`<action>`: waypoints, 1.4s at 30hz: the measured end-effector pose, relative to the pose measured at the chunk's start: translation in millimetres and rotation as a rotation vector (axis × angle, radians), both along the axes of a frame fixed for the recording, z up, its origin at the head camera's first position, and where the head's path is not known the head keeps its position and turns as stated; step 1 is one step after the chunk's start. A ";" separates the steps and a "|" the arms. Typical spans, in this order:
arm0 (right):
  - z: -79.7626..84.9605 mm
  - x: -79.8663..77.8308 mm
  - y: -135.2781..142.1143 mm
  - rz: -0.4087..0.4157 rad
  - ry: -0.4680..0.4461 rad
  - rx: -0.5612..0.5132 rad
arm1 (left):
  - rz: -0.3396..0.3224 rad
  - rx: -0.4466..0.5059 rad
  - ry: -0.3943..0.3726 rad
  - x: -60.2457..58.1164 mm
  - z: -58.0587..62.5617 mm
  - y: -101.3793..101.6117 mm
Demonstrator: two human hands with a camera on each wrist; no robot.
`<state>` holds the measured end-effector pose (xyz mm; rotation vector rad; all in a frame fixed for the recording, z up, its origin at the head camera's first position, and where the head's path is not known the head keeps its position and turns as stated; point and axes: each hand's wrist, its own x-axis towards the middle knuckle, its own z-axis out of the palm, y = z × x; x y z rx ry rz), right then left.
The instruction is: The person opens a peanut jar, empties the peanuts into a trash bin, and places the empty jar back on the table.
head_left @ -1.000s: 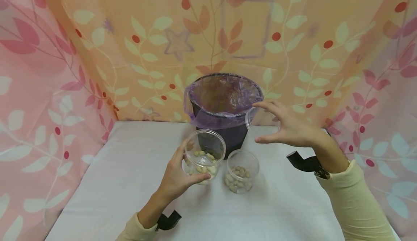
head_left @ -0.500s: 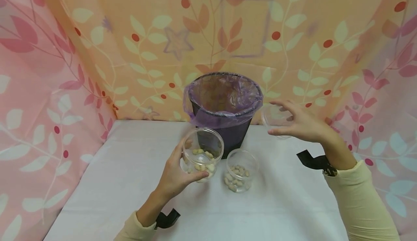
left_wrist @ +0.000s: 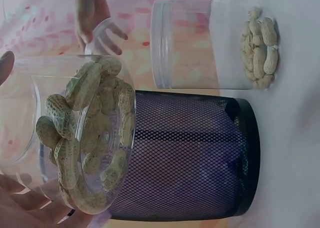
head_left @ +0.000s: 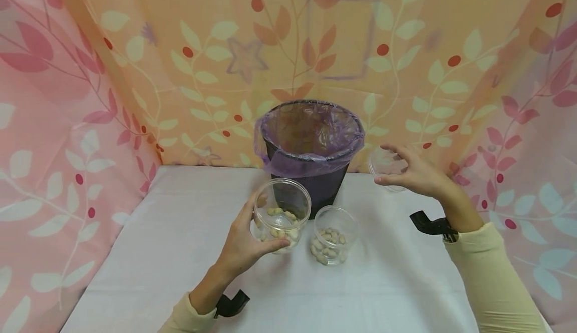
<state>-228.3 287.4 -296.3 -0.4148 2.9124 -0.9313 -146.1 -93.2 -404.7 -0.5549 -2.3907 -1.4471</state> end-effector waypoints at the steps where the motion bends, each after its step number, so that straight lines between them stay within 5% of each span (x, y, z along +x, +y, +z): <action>1: -2.8 -1.2 0.9 -0.014 -0.002 0.006 | 0.000 0.000 -0.004 0.0 -0.4 0.1; 31: -120.5 -51.8 34.3 -0.135 0.014 0.123 | -0.006 0.008 -0.058 -0.4 -2.5 3.5; 42: -151.6 -59.2 38.1 -0.147 -0.025 0.205 | -0.011 0.010 -0.057 0.5 -2.7 2.9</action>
